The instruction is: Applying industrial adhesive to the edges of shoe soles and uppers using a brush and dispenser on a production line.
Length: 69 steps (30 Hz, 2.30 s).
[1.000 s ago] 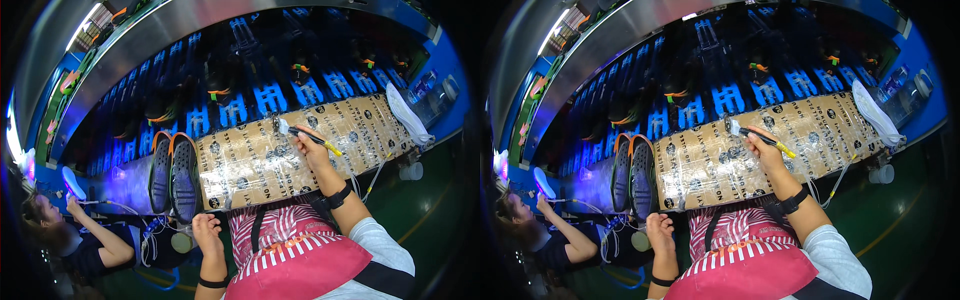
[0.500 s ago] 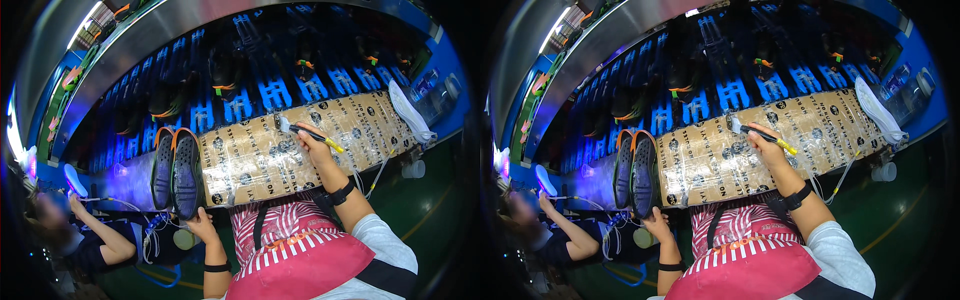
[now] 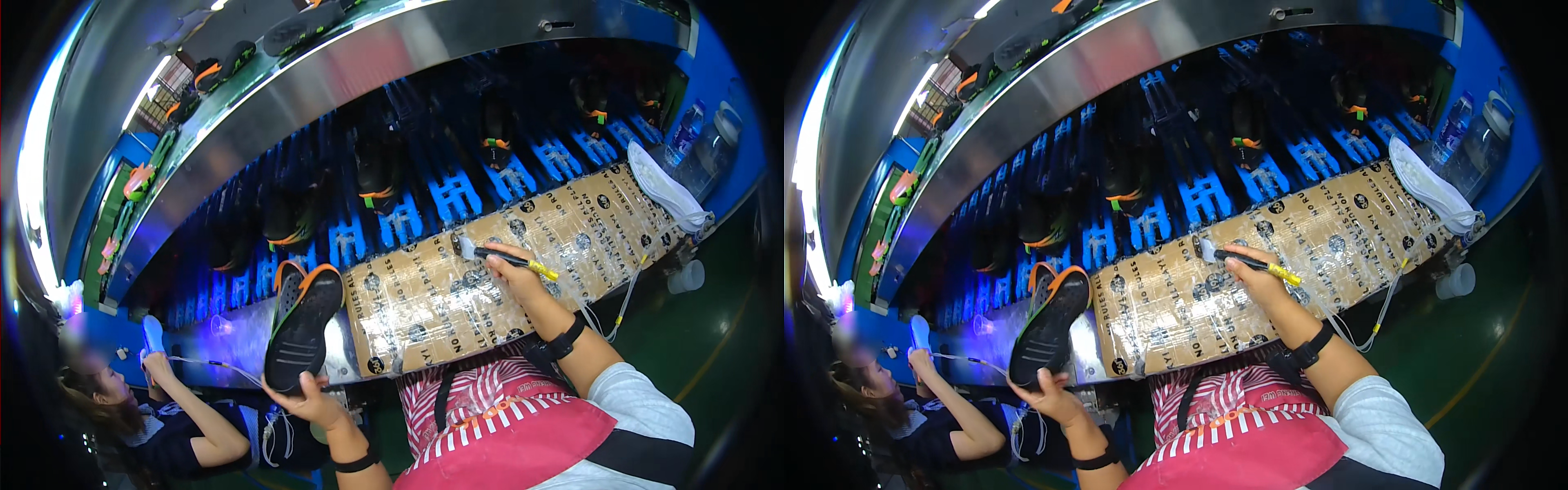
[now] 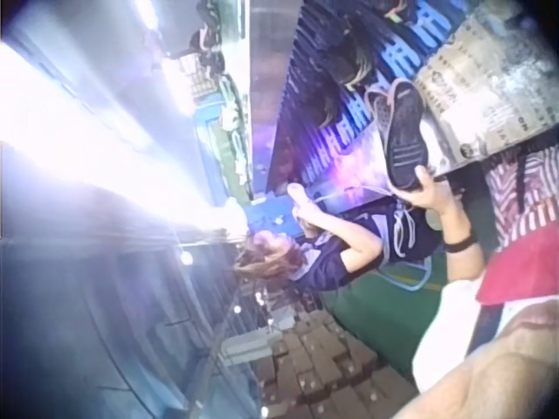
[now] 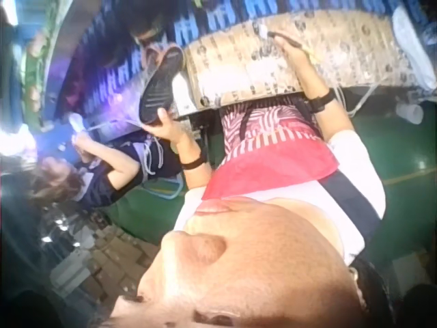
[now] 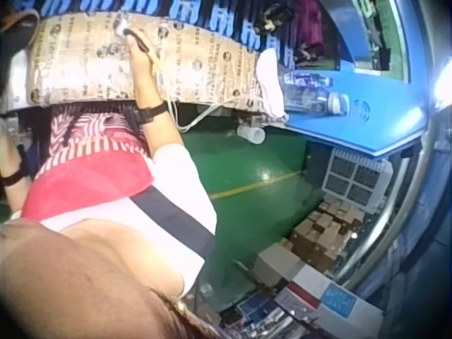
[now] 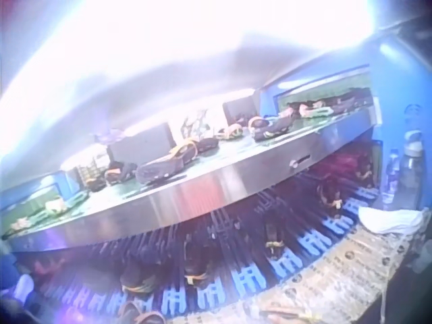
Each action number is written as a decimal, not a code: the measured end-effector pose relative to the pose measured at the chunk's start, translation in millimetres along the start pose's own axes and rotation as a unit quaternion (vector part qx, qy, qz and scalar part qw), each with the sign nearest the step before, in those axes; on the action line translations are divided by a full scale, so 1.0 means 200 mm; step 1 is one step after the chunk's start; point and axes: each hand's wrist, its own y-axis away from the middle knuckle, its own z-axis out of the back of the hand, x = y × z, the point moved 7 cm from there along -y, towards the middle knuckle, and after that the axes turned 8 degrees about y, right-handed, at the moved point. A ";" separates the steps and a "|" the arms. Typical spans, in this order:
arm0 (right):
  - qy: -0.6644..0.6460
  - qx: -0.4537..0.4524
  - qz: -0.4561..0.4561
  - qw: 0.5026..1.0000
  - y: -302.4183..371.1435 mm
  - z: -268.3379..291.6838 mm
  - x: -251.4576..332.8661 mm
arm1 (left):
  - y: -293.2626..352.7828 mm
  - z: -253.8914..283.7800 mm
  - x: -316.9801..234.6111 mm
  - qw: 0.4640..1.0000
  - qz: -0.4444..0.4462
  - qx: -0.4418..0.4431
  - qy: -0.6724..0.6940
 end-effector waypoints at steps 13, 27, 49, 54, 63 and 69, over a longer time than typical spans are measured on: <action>0.012 -0.010 -0.003 1.000 0.00 0.02 -0.02 | -0.80 -0.24 -0.80 0.907 -0.147 -0.088 0.384; 0.049 0.003 0.023 0.999 0.00 0.00 0.00 | -1.51 -1.25 -0.46 0.930 -0.177 0.124 -0.299; -0.076 -0.003 -0.016 0.997 0.01 -0.01 0.00 | -0.43 0.06 -0.65 0.983 0.080 0.104 -0.131; -0.019 -0.012 -0.022 1.000 0.01 0.00 0.00 | -0.11 0.35 -0.02 0.943 0.286 0.025 -0.171; -0.021 0.003 0.000 1.000 0.01 -0.02 0.00 | -0.02 0.36 0.57 0.928 0.336 -0.092 0.129; -0.015 -0.001 -0.001 1.000 0.01 -0.02 0.00 | -0.11 0.28 0.51 0.935 0.246 -0.180 0.179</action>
